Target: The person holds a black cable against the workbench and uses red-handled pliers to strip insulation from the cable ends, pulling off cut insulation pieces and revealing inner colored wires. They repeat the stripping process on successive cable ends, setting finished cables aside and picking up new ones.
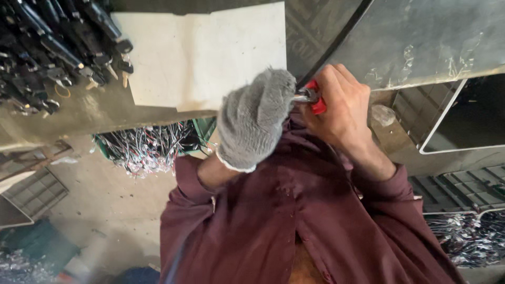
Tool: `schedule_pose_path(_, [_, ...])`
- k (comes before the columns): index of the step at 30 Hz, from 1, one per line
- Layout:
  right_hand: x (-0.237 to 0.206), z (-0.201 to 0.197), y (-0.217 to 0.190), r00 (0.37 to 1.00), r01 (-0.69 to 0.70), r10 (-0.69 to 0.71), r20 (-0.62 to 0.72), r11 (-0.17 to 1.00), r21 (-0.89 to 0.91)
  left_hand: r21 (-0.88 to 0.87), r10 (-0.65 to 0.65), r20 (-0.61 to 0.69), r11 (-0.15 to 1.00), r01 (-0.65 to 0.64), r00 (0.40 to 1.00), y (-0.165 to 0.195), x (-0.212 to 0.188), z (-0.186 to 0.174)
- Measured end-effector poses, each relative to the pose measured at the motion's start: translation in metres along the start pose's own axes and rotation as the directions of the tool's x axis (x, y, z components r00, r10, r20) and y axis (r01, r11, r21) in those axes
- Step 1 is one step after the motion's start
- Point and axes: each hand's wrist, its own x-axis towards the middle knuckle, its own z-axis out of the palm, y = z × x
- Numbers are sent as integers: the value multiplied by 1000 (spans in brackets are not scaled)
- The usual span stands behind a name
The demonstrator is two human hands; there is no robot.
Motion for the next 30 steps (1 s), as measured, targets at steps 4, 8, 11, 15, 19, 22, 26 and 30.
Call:
schedule_pose_path(4, [-2, -1, -5, 1000, -15, 15, 20, 1000, 3, -342, -21, 248, 934, 107, 968, -10, 16, -17])
schedule_pose_path(8, [12, 19, 15, 1000, 15, -17, -22, 998, -61, -796, 5, 484, 418, 438, 875, -19, 25, -36])
schedule_pose_path(11, [16, 31, 36, 956, 284, -275, -100, 954, 99, -852, 134, 523, 47, 522, 842, -16, 21, -38])
schedule_pose_path(15, [36, 29, 36, 905, 425, -410, -114, 871, 247, -837, 77, 547, 6, 548, 834, -10, 11, -39])
schedule_pose_path(19, [27, 24, 25, 970, 242, -245, 0, 961, 131, -821, -54, 500, 288, 493, 864, -8, 12, -42])
schedule_pose_path(22, [12, 21, 20, 995, 67, -63, 77, 996, -51, -657, -129, 329, 680, 324, 936, -8, 24, -30])
schedule_pose_path(26, [32, 22, 24, 997, 74, -76, 3, 971, -225, -410, -188, 499, 809, 422, 846, -26, 26, -27])
schedule_pose_path(30, [58, -4, 28, 967, 236, -254, 18, 869, -435, -216, -493, 382, 775, 594, 782, -70, -11, -53])
